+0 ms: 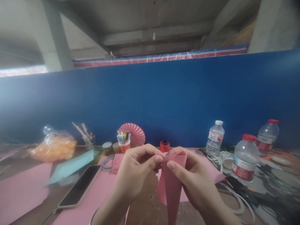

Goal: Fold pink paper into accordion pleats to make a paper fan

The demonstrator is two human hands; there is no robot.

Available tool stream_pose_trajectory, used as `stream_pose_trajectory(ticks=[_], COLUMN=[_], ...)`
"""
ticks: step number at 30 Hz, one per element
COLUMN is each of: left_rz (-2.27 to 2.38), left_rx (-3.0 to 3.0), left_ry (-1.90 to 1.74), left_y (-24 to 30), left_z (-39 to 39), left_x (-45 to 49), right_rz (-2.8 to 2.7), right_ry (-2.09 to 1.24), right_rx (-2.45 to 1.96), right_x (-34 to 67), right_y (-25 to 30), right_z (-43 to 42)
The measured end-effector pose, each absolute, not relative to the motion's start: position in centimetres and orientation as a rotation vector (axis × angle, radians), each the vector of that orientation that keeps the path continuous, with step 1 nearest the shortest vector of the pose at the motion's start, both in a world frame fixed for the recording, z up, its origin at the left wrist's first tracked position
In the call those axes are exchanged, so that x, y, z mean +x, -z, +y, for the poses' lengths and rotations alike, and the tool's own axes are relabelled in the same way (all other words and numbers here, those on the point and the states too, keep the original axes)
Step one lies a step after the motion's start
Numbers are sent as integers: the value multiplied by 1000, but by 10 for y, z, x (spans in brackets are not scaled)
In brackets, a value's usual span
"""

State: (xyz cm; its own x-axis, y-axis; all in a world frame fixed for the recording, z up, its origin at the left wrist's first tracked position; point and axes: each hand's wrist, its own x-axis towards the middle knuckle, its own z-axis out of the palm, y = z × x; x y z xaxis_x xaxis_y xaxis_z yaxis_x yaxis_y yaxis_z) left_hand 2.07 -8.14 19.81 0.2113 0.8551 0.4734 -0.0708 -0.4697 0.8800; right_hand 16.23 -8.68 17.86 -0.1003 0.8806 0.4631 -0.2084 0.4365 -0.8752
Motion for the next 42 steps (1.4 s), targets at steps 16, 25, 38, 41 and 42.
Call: stream_pose_trajectory(ticks=[16,25,38,41,42], left_rz=[676,674,747,756,758], left_rx=[1605,1568,1664,1692,1697], left_ry=[-1323,-1343,-1369,-1385,-1395], left_y=[-197,-195,-198,-198,-198], left_z=[-83,-83,-84,-84,-85], left_x=[24,24,24,25,25], right_rz=[-1315,-1309,-1293,-1298,-1313], right_ry=[-931,-922,-910,-904,-906], right_rx=[-681,-677,-663,-657,-657], right_x=[162,162,161,162,163], right_y=[-183,-182,-184,-184,-184], right_z=[-90,-89,-91,-90,-90])
